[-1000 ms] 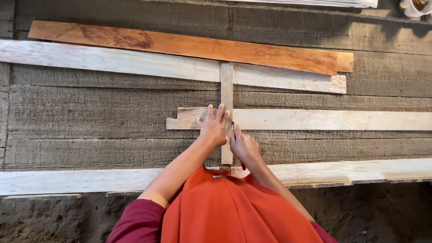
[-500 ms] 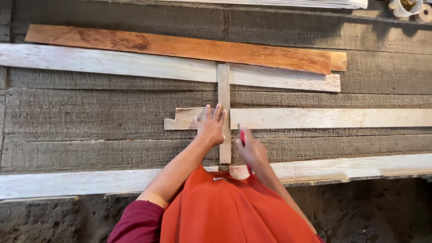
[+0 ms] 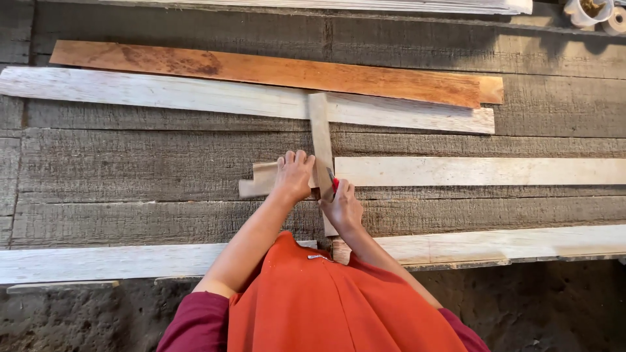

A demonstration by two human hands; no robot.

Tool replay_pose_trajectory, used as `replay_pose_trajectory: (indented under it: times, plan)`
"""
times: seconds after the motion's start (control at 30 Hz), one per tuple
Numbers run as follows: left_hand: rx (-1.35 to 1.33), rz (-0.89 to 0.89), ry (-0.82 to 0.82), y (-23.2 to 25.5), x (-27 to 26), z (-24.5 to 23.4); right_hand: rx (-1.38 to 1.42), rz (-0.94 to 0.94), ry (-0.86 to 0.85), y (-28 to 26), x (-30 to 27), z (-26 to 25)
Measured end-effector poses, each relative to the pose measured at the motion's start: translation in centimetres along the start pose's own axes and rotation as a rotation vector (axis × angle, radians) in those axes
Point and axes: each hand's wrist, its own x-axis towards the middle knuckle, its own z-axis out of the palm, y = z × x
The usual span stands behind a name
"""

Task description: Cutting and fitting thin wood strips using a utility knife to create a patterned surface on a wooden floor

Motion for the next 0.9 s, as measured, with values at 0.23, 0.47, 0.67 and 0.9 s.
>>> replay_pose_trajectory:
  times: [0.23, 0.47, 0.67, 0.9]
  plan:
    - [-0.057, -0.074, -0.065, -0.9, 0.5, -1.0, 0.209, 0.054, -0.064, 1.6, 1.6, -1.5]
    - [-0.371, -0.167, -0.148, -3.9, 2.2, 0.7, 0.499, 0.059, 0.156, 4.8, 4.6, -5.6]
    - [-0.712, -0.033, -0.016, -0.5, -0.8, -5.1, 0.854, -0.007, -0.122, 1.9, 2.8, -6.6]
    - [-0.625, -0.206, 0.104, -1.9, -0.3, -4.8, 1.069, 0.014, -0.136, 3.0, 2.6, -5.8]
